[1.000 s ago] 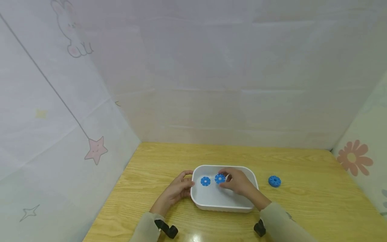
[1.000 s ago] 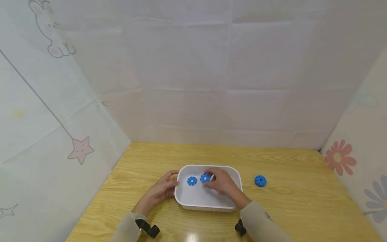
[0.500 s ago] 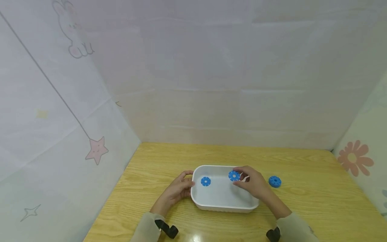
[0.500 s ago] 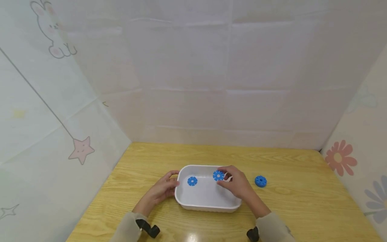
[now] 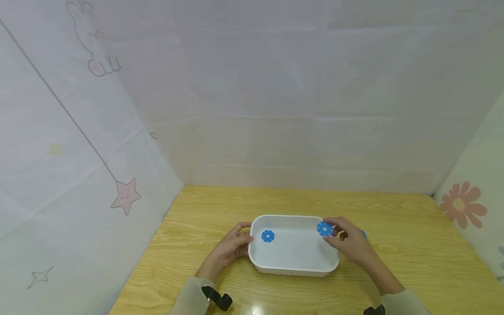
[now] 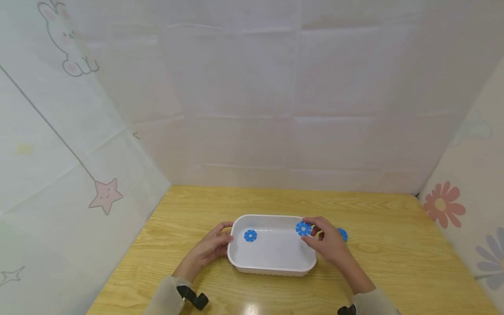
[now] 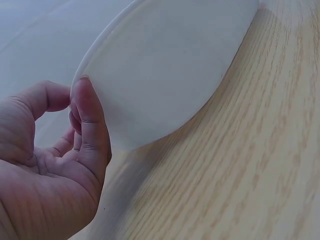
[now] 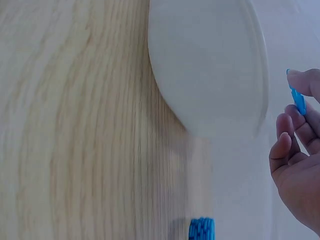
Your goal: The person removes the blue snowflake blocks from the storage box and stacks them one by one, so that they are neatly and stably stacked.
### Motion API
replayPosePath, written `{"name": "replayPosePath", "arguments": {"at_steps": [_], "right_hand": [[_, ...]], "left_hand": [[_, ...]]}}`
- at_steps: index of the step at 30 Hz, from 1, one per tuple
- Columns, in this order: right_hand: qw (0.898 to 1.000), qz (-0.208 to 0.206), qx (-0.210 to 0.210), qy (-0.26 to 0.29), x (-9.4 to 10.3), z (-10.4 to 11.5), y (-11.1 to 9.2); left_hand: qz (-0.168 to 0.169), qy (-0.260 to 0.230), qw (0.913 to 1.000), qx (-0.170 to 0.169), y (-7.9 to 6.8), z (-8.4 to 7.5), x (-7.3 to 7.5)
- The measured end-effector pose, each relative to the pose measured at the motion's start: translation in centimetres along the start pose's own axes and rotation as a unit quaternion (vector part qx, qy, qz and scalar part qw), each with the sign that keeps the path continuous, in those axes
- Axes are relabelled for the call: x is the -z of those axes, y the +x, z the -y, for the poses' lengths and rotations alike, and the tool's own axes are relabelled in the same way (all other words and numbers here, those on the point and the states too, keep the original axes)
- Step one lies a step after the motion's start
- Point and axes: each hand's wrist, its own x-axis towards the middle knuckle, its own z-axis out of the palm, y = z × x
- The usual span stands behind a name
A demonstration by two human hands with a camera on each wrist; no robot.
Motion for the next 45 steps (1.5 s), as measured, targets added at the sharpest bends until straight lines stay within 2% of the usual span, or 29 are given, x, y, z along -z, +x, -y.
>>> {"name": "replayPosePath", "arguments": {"at_steps": [5,12,25,35,42,45], "right_hand": [[1.0,-0.018,0.001,-0.005,1.4,-1.0,-1.0],[0.999,-0.012,-0.034,-0.022,3.2,-2.2,-2.0],[0.995,-0.022,-0.075,-0.059,5.0,-4.2,-3.3],[0.99,0.013,-0.137,-0.022,6.1,-5.7,-3.4],[0.985,0.031,-0.171,-0.022,6.5,-7.1,-3.1],[0.982,0.039,-0.186,0.004,6.7,-7.7,-3.1]], "left_hand": [[0.004,-0.002,1.0,-0.007,0.0,-0.1,0.0],[0.007,-0.006,0.9999,-0.008,-0.2,-0.3,0.0],[0.011,-0.002,0.9999,-0.005,-0.3,-0.3,-0.1],[0.01,0.0,0.9999,-0.008,-0.3,-0.2,0.0],[0.012,0.005,0.9999,-0.004,-0.2,-0.2,-0.1],[0.014,0.006,0.9999,-0.004,-0.1,-0.2,-0.1]]}}
